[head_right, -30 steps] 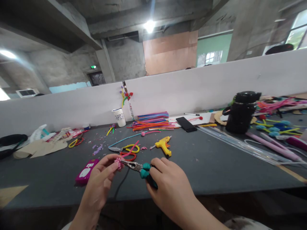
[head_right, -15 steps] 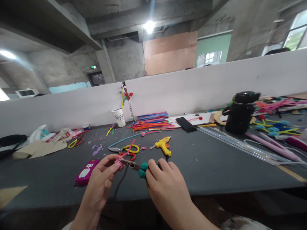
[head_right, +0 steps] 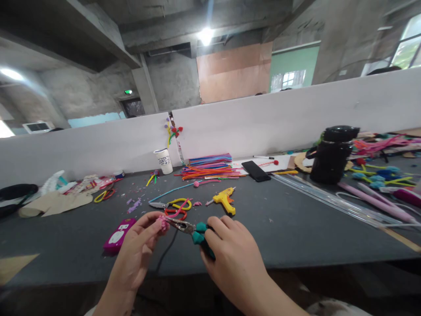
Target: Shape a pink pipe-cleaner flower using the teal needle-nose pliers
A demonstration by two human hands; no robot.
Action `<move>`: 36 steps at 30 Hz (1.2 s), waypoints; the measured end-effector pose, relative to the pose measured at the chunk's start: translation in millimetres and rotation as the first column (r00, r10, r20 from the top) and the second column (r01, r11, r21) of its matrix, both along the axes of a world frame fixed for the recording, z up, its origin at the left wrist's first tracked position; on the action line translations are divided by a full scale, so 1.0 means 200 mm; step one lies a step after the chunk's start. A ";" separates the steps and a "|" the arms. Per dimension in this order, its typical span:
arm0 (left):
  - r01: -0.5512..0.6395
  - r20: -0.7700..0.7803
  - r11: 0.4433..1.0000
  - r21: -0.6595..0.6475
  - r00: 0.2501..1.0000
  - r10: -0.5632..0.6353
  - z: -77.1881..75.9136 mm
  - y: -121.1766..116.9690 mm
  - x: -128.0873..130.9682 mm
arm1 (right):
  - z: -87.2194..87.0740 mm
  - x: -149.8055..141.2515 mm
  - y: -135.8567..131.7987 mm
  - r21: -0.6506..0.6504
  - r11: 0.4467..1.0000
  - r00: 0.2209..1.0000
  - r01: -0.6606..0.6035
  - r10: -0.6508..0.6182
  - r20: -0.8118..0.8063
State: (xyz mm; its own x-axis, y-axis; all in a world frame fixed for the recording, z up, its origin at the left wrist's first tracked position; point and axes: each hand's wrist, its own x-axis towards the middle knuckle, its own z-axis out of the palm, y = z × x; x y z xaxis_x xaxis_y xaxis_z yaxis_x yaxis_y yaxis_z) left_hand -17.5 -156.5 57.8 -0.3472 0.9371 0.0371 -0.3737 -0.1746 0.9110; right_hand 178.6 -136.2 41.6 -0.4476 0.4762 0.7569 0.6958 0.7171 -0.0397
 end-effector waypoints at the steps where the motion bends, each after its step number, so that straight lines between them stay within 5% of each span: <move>1: 0.000 -0.005 1.000 0.002 1.000 0.000 0.00 0.00 0.00 | 0.00 0.00 0.00 0.003 1.000 1.000 -0.003 0.003 -0.004; 18: 0.019 -0.082 0.999 0.042 0.997 -0.015 0.00 -0.01 0.00 | 0.02 0.01 0.01 0.022 1.000 1.000 -0.015 0.015 0.015; 27: -0.004 -0.090 0.999 0.032 0.996 0.007 0.00 -0.01 0.00 | 0.00 -0.01 0.00 0.155 0.986 0.992 0.066 -0.081 0.095; 36: 0.003 -0.087 0.999 0.043 0.996 0.001 -0.02 0.00 -0.01 | 0.01 -0.04 -0.02 0.114 0.989 0.992 0.096 -0.105 0.072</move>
State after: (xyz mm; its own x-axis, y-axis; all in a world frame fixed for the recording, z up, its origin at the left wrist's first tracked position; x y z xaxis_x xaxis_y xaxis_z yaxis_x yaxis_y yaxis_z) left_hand -18.6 -156.1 54.0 -0.3402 0.9341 0.1078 -0.2934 -0.2144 0.9317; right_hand 169.7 -139.9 43.3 -0.4609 0.4371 0.7724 0.7625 0.6403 0.0926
